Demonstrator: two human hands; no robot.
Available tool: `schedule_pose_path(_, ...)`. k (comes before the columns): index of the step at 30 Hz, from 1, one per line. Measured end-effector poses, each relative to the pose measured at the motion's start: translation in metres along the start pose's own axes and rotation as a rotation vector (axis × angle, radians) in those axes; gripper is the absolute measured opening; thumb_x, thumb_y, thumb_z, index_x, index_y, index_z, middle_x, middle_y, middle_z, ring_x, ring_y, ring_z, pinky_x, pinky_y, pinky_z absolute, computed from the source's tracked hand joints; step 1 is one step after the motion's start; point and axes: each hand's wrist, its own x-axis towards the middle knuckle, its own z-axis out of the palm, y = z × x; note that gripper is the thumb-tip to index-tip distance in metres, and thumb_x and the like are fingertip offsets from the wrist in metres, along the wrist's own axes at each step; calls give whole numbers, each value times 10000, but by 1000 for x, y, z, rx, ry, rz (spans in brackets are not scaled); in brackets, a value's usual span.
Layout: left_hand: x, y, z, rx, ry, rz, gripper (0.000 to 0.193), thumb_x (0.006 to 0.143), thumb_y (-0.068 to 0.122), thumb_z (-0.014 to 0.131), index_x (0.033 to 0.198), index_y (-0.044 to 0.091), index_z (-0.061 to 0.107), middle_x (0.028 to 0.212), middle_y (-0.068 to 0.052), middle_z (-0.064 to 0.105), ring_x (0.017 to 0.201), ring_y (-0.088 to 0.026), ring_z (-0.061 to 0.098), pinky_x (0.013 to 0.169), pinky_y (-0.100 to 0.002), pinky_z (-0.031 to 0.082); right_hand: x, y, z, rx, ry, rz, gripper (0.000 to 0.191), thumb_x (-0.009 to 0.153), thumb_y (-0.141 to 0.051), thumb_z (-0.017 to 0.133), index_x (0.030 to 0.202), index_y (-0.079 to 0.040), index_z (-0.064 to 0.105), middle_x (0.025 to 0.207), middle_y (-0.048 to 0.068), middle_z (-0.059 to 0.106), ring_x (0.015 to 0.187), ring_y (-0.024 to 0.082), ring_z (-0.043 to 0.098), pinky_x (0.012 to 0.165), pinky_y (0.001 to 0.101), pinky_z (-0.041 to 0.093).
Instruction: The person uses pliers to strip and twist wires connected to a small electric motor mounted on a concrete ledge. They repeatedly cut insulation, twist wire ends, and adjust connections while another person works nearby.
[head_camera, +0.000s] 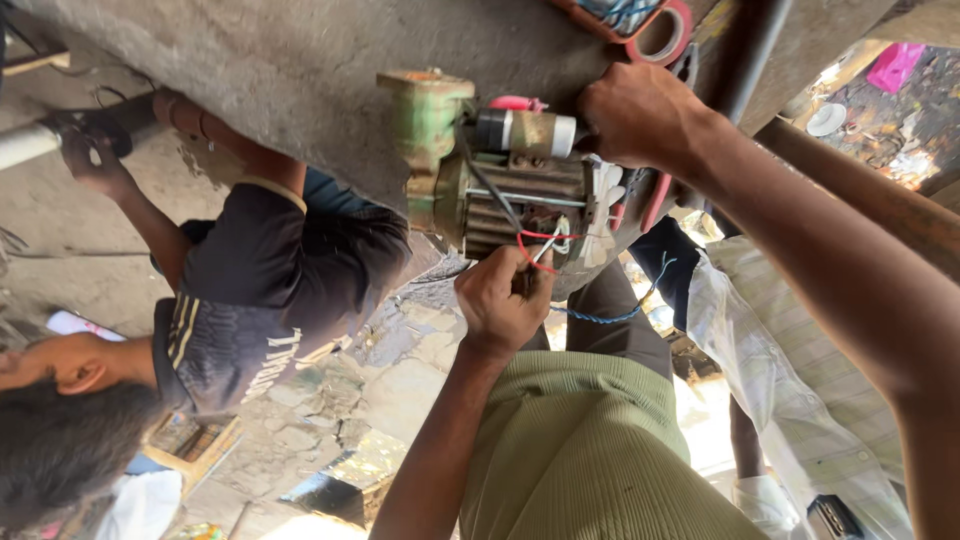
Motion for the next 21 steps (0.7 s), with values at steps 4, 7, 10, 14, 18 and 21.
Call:
schedule_pose_path(4,2,1,-3,-13,0,33,185,862,64,801,861,48,617,704,-51,627,563,-175,618,532,-314,491,1,-5,-2,23,-63,60,142,834,-53,723,957,-19,787,830,201,750,755,314,744,712,429,622)
schedule_pose_path(7,2,1,-4,-40,17,71,148,871,47,771,891,49,624,751,-49,658,621,-172,666,570,-304,530,-1,-4,-5,83,-86,116,157,847,-109,742,973,-23,779,822,196,745,703,302,735,687,420,617)
schedule_pose_path(10,2,0,-3,-44,1,44,173,863,43,793,859,48,620,704,-51,646,563,-166,643,526,-308,504,0,-3,-3,82,-110,142,201,903,-205,755,1016,-39,757,828,178,738,664,285,730,631,413,620)
schedule_pose_path(14,0,1,-5,-37,-7,16,167,860,47,795,877,53,629,694,-56,645,552,-178,640,521,-319,505,3,-5,5,4,-78,150,118,887,-27,702,972,-8,782,792,182,756,647,260,738,556,380,628)
schedule_pose_path(18,-1,3,-9,-70,-4,50,161,883,78,782,914,62,625,747,-64,658,619,-205,668,572,-332,530,-4,-1,5,115,103,65,257,784,-111,802,1036,-66,783,789,161,750,589,257,692,578,387,585)
schedule_pose_path(21,-3,0,-9,-56,7,41,176,883,100,798,887,70,624,734,-72,656,614,-221,667,572,-347,524,-26,11,0,398,88,289,238,948,-158,700,1182,-111,707,756,124,727,561,227,684,546,409,588)
